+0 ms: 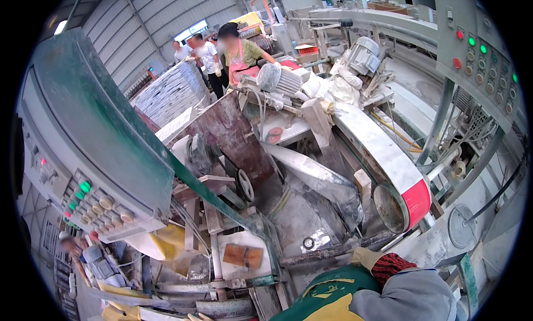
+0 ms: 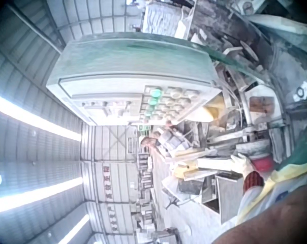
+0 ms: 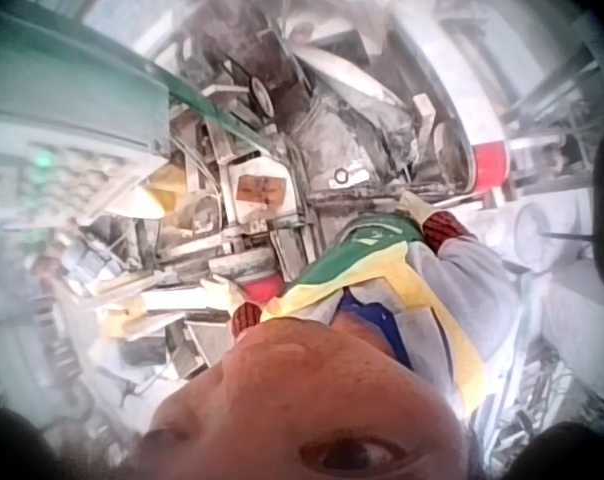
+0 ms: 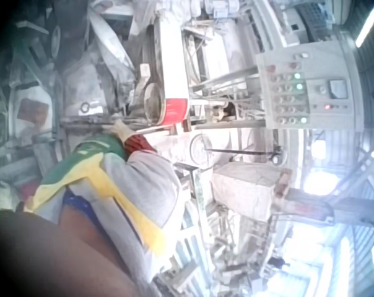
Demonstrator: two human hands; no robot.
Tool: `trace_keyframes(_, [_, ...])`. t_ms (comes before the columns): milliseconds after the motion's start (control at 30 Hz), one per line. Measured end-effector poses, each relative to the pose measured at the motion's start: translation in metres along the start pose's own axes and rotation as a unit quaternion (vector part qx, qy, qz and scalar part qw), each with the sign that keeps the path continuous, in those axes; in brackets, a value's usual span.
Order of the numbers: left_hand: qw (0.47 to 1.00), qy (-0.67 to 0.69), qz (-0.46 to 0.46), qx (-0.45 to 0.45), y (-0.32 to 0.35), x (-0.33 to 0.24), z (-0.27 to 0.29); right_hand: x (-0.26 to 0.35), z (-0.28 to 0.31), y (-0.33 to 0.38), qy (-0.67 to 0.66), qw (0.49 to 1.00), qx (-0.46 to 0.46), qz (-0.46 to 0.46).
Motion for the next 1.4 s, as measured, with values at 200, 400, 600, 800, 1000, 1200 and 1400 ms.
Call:
trace_keyframes(200, [0.993, -0.013, -0.032, -0.11, 0.009, -0.001, 0.007, 0.015, 0.004, 0.01, 0.076, 0.997, 0.012, 0.023])
trace_keyframes(400, [0.986, -0.03, -0.05, -0.155, 0.015, -0.01, 0.015, 0.011, 0.004, 0.008, 0.142, 0.986, -0.031, 0.088])
trace_keyframes(600, [0.978, -0.029, -0.069, -0.196, 0.022, -0.014, 0.016, 0.011, 0.004, 0.01, 0.124, 0.991, -0.018, 0.051])
trace_keyframes(800, [0.969, -0.039, -0.085, -0.226, 0.026, -0.018, 0.023, 0.002, -0.002, -0.004, 0.123, 0.989, -0.024, 0.079])
trace_keyframes(1000, [0.993, -0.037, 0.006, -0.109, 0.007, -0.008, 0.048, 0.003, -0.001, -0.008, 0.186, 0.979, -0.009, 0.083])
trace_keyframes(1200, [0.99, -0.127, 0.001, -0.064, -0.047, 0.05, 0.003, 0.024, 0.02, 0.027, 0.178, 0.982, -0.034, 0.051])
trace_keyframes(1400, [0.988, -0.121, 0.061, -0.074, -0.028, 0.066, -0.032, -0.006, -0.004, -0.006, 0.098, 0.994, -0.031, 0.03])
Point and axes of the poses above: each hand's wrist, its own y-axis away from the middle knuckle, its own z-axis out of the back of the hand, x = y × z, the point moved 6 cm from there along -y, towards the middle knuckle, and after that the axes turned 3 degrees about -y, right-handed, at the moved point
